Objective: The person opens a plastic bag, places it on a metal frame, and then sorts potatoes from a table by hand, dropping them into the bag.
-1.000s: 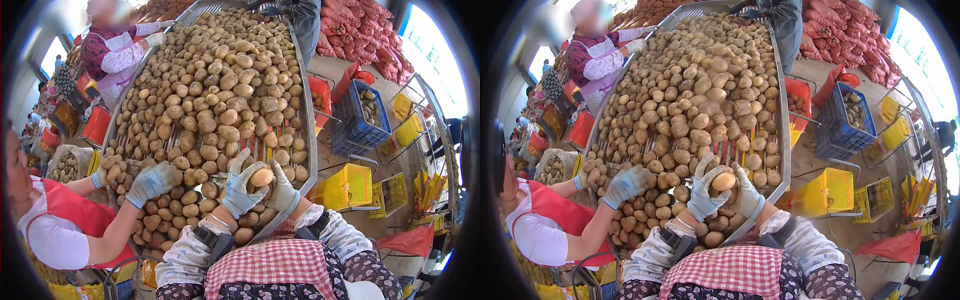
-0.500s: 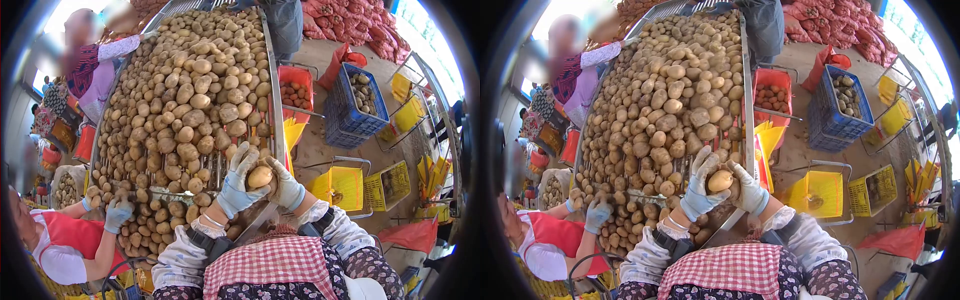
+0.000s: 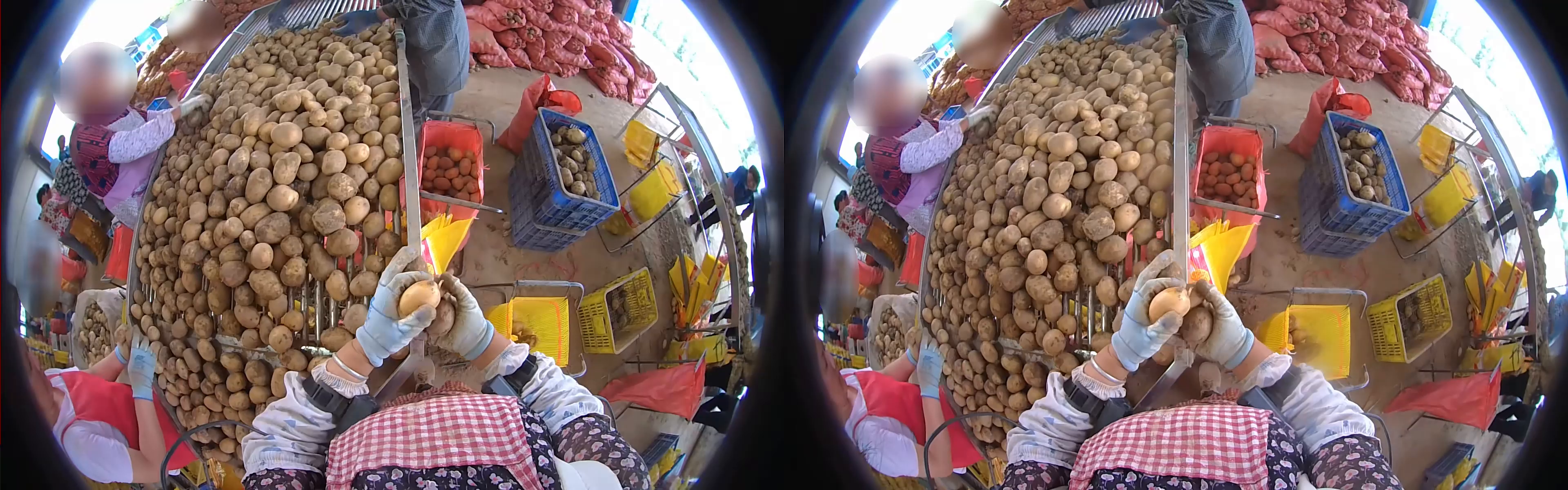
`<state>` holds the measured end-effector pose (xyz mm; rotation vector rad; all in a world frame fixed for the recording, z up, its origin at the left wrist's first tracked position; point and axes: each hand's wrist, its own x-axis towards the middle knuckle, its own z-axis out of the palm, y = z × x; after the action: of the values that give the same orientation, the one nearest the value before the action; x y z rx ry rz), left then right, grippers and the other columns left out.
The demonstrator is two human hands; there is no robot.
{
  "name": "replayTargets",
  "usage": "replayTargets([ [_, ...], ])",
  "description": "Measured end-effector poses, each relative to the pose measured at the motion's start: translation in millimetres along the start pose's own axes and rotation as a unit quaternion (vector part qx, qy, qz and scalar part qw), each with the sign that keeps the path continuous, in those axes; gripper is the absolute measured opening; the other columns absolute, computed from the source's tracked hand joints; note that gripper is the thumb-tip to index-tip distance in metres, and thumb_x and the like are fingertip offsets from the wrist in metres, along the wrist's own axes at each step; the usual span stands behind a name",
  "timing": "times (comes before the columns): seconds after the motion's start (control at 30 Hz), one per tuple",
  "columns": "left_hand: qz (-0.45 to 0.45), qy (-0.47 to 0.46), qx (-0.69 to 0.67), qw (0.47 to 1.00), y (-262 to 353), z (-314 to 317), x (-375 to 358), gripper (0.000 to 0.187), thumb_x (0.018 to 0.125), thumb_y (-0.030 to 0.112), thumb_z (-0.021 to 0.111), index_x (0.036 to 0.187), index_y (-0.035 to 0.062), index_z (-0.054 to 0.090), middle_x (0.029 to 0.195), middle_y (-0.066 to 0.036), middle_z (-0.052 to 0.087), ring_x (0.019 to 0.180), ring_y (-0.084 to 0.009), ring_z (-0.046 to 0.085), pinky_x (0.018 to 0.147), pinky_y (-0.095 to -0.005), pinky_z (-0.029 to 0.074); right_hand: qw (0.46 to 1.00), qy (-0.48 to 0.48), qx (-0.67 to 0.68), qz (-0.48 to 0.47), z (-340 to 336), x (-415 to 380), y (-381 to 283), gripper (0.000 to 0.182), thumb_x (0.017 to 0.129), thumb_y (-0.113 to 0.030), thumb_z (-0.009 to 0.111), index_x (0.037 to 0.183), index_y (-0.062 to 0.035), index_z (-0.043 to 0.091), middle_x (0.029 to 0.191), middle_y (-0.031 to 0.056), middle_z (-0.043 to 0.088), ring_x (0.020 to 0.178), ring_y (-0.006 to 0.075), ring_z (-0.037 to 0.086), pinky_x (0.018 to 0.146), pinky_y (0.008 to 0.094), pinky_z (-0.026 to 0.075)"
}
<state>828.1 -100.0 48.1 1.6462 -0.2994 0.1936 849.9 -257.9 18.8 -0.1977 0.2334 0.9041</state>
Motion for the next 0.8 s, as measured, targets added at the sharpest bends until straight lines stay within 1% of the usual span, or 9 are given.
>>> replayTargets([
  [0.1, -0.106, -0.042, -0.222, 0.968, -3.0, 5.2, 8.2, 0.043, 0.084, 0.029, 0.069, 0.116, 0.004, 0.054, 0.142, -0.018, 0.035, 0.128, -0.0263, 0.039, 0.103, -0.0362, 0.036, 0.999, 0.003, 0.035, 0.009, -12.1, -12.7, -13.7, 0.047, 0.09, -0.045, 0.055, 0.123, -0.0107, 0.052, 0.118, 0.0109, 0.059, 0.107, 0.0287, 0.058, 0.094, 0.0488, 0.046],
  [0.27, -0.118, -0.103, -0.227, 0.961, -23.8, 26.5, 51.8, 0.035, 0.086, 0.016, 0.066, 0.117, 0.0052, 0.054, 0.145, -0.015, 0.032, 0.128, -0.0203, 0.038, 0.105, -0.0298, 0.033, 0.998, 0.032, 0.05, -0.012, -24.1, -16.7, -49.1, 0.05, 0.09, -0.049, 0.049, 0.123, -0.0122, 0.053, 0.123, 0.0105, 0.056, 0.112, 0.032, 0.054, 0.091, 0.0499, 0.047],
  [0.3, -0.089, -0.108, -0.212, 0.967, -34.4, 30.7, 70.7, 0.045, 0.089, 0.034, 0.061, 0.122, 0.0047, 0.052, 0.141, -0.011, 0.039, 0.118, -0.018, 0.047, 0.102, -0.0317, 0.037, 0.998, 0.031, 0.045, -0.013, -14.9, -5.9, -64.0, 0.05, 0.09, -0.049, 0.049, 0.123, -0.0122, 0.053, 0.123, 0.0105, 0.056, 0.112, 0.032, 0.054, 0.091, 0.0499, 0.047],
  [0.43, -0.061, 0.076, -0.206, 0.974, -31.8, 24.3, 165.7, 0.058, 0.089, 0.033, 0.064, 0.133, 0.0009, 0.044, 0.131, -0.009, 0.05, 0.116, -0.0154, 0.049, 0.1, -0.0279, 0.039, 0.985, -0.004, -0.085, -0.15, 31.3, 54.9, -156.4, 0.057, 0.088, -0.06, 0.044, 0.125, -0.0158, 0.051, 0.121, 0.0096, 0.056, 0.108, 0.0293, 0.055, 0.089, 0.0504, 0.047],
  [0.5, -0.01, 0.145, -0.247, 0.958, -19.4, 14.5, 181.1, 0.054, 0.091, 0.019, 0.061, 0.136, 0.002, 0.036, 0.111, -0.004, 0.056, 0.095, -0.0098, 0.055, 0.084, -0.0236, 0.048, 0.915, 0.277, -0.224, -0.189, 42.2, 74.6, -181.2, 0.062, 0.088, -0.064, 0.042, 0.127, -0.0176, 0.048, 0.114, 0.0082, 0.057, 0.104, 0.0266, 0.056, 0.087, 0.0499, 0.048],
  [0.57, 0.014, 0.127, -0.109, 0.986, -42.9, 3.2, 164.0, 0.051, 0.086, 0.026, 0.067, 0.126, 0.0041, 0.045, 0.122, -0.011, 0.052, 0.108, -0.0201, 0.053, 0.094, -0.0324, 0.045, 0.894, 0.262, -0.291, -0.216, 13.6, 70.2, -175.7, 0.06, 0.089, -0.062, 0.043, 0.13, -0.0182, 0.045, 0.111, 0.0067, 0.057, 0.101, 0.0239, 0.056, 0.085, 0.0487, 0.048],
  [0.63, 0.118, 0.029, 0.282, 0.952, -58.6, 1.8, 136.1, 0.067, 0.084, 0.041, 0.065, 0.137, 0.0091, 0.04, 0.144, -0.018, 0.035, 0.132, -0.0319, 0.035, 0.106, -0.0443, 0.033, 0.953, 0.109, -0.236, -0.154, -4.5, 46.7, -142.0, 0.055, 0.091, -0.056, 0.045, 0.131, -0.0179, 0.044, 0.117, 0.0069, 0.056, 0.099, 0.0219, 0.058, 0.084, 0.0444, 0.05],
  [0.7, 0.105, -0.156, 0.389, 0.902, -37.0, 20.7, 100.6, 0.075, 0.081, 0.048, 0.064, 0.141, 0.0123, 0.036, 0.148, -0.021, 0.025, 0.137, -0.0401, 0.023, 0.11, -0.049, 0.024, 0.982, 0.069, -0.158, -0.078, -6.3, 19.1, -98.7, 0.049, 0.093, -0.05, 0.047, 0.127, -0.0152, 0.047, 0.119, 0.0081, 0.056, 0.098, 0.0208, 0.059, 0.078, 0.0367, 0.053],
  [0.8, 0.072, -0.174, 0.37, 0.91, -31.8, 17.0, 67.1, 0.075, 0.084, 0.052, 0.057, 0.142, 0.0115, 0.033, 0.148, -0.019, 0.025, 0.138, -0.0409, 0.019, 0.111, -0.0496, 0.019, 0.991, 0.076, -0.108, 0.039, -40.2, -1.2, -91.5, 0.039, 0.092, -0.043, 0.052, 0.108, -0.0082, 0.057, 0.095, 0.0074, 0.063, 0.079, 0.0215, 0.063, 0.064, 0.0318, 0.054],
])
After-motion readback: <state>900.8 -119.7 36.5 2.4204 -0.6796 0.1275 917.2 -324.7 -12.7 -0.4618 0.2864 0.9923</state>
